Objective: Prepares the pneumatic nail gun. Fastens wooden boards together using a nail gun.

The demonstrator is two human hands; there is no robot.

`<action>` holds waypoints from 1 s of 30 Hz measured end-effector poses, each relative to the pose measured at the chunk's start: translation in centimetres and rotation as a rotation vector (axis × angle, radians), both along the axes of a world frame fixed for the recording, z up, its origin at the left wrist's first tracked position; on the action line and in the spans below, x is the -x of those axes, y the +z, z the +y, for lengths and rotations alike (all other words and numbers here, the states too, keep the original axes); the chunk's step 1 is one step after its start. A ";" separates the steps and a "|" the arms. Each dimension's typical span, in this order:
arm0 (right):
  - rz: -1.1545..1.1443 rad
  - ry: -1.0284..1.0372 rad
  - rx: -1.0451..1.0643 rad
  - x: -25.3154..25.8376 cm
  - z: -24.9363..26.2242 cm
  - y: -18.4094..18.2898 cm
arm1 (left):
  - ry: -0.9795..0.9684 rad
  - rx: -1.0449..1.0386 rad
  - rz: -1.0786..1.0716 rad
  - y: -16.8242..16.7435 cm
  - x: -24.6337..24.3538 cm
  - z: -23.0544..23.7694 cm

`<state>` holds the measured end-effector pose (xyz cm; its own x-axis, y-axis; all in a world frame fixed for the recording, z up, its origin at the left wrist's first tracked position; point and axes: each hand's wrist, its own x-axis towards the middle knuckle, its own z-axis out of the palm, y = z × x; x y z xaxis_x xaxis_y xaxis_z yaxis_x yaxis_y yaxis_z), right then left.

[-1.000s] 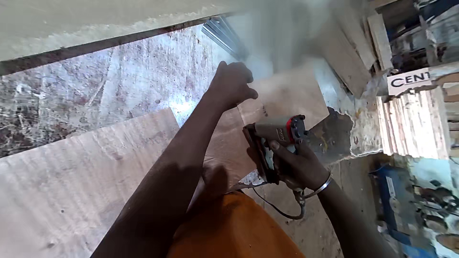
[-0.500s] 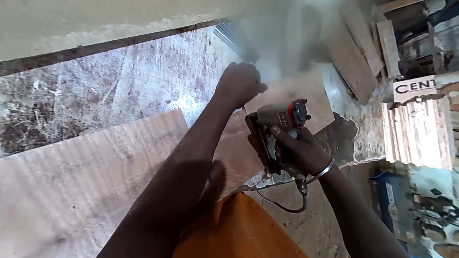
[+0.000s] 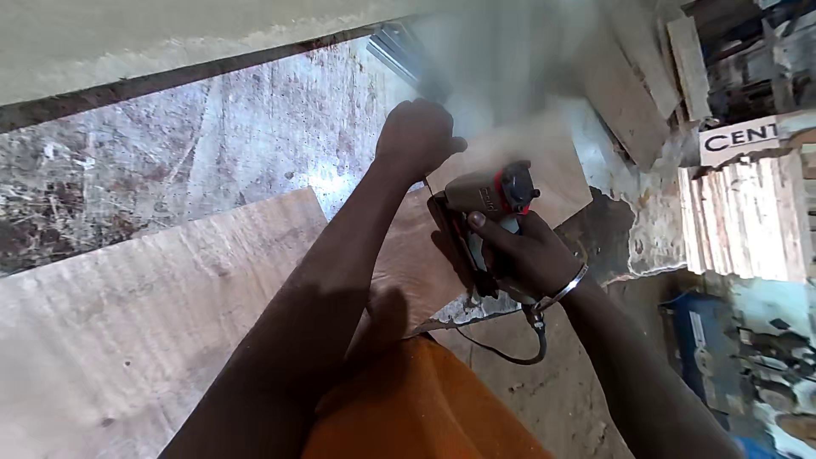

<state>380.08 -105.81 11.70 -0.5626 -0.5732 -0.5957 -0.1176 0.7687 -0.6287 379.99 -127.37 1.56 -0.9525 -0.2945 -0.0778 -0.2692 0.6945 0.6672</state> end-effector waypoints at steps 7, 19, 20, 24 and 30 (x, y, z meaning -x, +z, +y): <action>-0.012 0.004 0.036 0.1 -0.2 -0.1 | 0.007 0.001 0.000 0.1 0.0 0.0; 0.033 0.036 -0.029 -0.4 0.9 0.1 | 0.005 -0.011 0.027 0.0 -0.2 -0.1; 0.032 0.030 -0.034 -0.5 1.1 0.1 | 0.006 -0.003 0.027 -0.1 -0.2 -0.1; 0.060 0.056 -0.049 -1.2 2.1 0.0 | 0.012 0.001 0.027 0.0 -0.3 -0.1; 0.053 0.032 -0.029 -2.1 4.4 -0.1 | 0.021 -0.018 0.043 -0.2 -0.3 -0.1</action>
<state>382.13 -101.43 11.57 -0.5751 -0.5747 -0.5822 -0.1751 0.7817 -0.5986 380.30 -127.48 1.39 -0.9487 -0.3134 -0.0430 -0.2548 0.6764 0.6910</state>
